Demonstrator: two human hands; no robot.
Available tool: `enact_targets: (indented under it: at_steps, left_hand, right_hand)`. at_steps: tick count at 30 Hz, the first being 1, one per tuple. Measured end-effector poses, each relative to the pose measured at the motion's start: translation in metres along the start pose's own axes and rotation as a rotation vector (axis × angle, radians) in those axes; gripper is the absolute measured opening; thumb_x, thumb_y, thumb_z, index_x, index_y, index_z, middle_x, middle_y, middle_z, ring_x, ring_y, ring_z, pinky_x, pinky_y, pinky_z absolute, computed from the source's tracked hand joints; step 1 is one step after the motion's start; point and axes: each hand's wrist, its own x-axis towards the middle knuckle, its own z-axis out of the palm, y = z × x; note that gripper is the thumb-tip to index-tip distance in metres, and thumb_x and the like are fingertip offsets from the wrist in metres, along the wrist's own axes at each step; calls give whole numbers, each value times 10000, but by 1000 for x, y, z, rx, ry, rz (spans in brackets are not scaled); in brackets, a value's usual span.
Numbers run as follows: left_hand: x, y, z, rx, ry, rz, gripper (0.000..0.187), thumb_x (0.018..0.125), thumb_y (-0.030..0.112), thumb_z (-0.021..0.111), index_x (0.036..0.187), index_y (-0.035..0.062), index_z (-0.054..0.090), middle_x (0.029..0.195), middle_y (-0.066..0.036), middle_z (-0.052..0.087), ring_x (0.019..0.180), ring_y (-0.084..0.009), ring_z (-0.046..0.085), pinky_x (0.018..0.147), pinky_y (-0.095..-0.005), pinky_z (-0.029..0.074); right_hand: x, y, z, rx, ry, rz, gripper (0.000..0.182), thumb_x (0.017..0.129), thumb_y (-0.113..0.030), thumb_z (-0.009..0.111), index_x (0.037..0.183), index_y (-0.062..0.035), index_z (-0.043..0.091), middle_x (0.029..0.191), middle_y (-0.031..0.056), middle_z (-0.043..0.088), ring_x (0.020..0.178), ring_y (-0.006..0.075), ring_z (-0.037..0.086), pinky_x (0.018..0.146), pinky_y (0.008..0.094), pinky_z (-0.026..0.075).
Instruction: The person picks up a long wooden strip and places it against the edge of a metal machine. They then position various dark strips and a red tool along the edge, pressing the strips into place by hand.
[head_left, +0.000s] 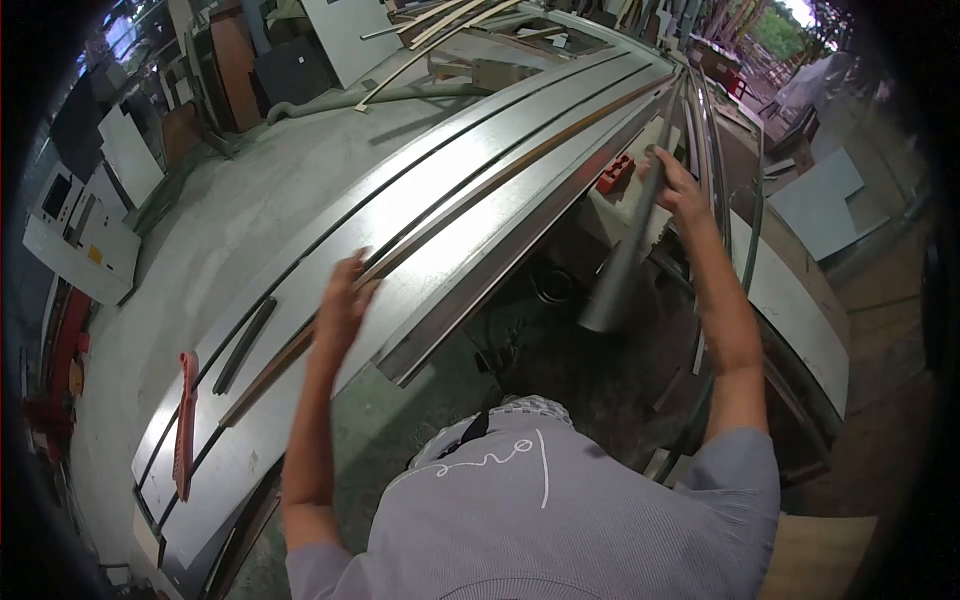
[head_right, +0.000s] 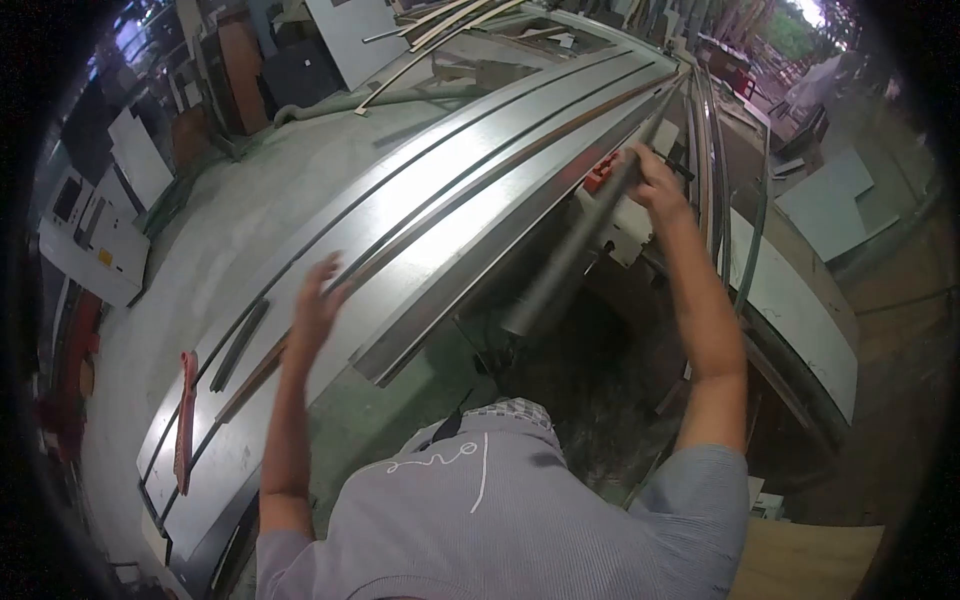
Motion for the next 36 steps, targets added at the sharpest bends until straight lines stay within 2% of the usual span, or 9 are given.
enact_targets:
  at_steps: [4, 8, 10, 20, 22, 24, 26, 29, 36]
  left_hand:
    - [3, 3, 71, -65, -20, 238, 565, 793, 218, 677, 1268, 32, 432, 1211, -176, 508, 1063, -296, 535, 901, -377, 427]
    - [8, 23, 97, -550, -97, -112, 755, 789, 327, 679, 1340, 13, 269, 1314, -193, 393, 1166, -286, 456, 977, -412, 363]
    - [16, 34, 100, -703, 202, 213, 464, 875, 182, 574, 1260, 22, 370, 1302, -134, 410, 1160, -223, 444, 975, -344, 359]
    - [-123, 11, -4, -343, 621, 19, 334, 901, 164, 524, 1200, 55, 424, 1256, -120, 463, 1157, -219, 466, 958, -338, 396]
    - [-167, 12, -50, -343, 605, 28, 307, 907, 160, 513, 1187, 62, 436, 1246, -117, 475, 1156, -218, 471, 955, -336, 404]
    - [-166, 29, -69, -421, 544, 52, 281, 912, 156, 501, 1174, 69, 447, 1236, -114, 487, 1155, -218, 476, 951, -334, 412]
    - [-210, 62, -120, -1098, 706, -79, 242, 909, 218, 505, 1122, 105, 480, 1142, -116, 560, 1118, -225, 527, 926, -345, 465]
    - [-265, 82, -158, -868, 1138, -240, 371, 891, 393, 509, 1118, 101, 491, 1016, -114, 619, 976, -283, 609, 888, -393, 498]
    - [-329, 122, -175, -632, 1628, -215, 375, 876, 454, 514, 980, 94, 540, 922, -45, 614, 791, -230, 614, 621, -287, 482]
  right_hand:
    - [-49, 51, 107, -452, -521, -297, 196, 916, -164, 488, 935, 30, 508, 869, 101, 569, 698, 176, 550, 718, 382, 517]
    - [-177, 123, 241, 179, -567, 450, 260, 923, -175, 459, 1042, 48, 519, 969, 132, 597, 846, 217, 595, 878, 396, 482]
    - [-236, 165, 271, 198, -772, 603, 277, 927, -186, 449, 1067, 46, 509, 1001, 139, 593, 934, 234, 588, 930, 406, 454]
    - [-402, 267, 296, -75, -1210, 1185, 367, 940, -246, 451, 1249, -55, 397, 1210, 143, 494, 1126, 280, 493, 979, 405, 377]
    - [-396, 228, 263, -236, -1448, 829, 333, 926, -246, 482, 1202, -60, 483, 1149, 138, 552, 1023, 280, 560, 934, 391, 388]
    - [-377, 195, 241, -332, -1670, 10, 390, 903, -214, 511, 1242, -38, 431, 1140, 152, 541, 1068, 248, 516, 899, 366, 418]
    - [-345, 154, 212, -619, -1401, -296, 535, 833, -316, 628, 1216, 30, 492, 1194, 220, 491, 1089, 316, 505, 841, 397, 453]
    - [-269, 126, 186, -2198, -639, -1031, 668, 809, -476, 598, 1257, 0, 460, 1269, 175, 468, 1153, 303, 466, 905, 445, 399]
    - [-165, 136, 58, -1878, -985, -1038, 753, 759, -413, 664, 1347, -60, 354, 1344, 169, 398, 1205, 289, 414, 937, 490, 340]
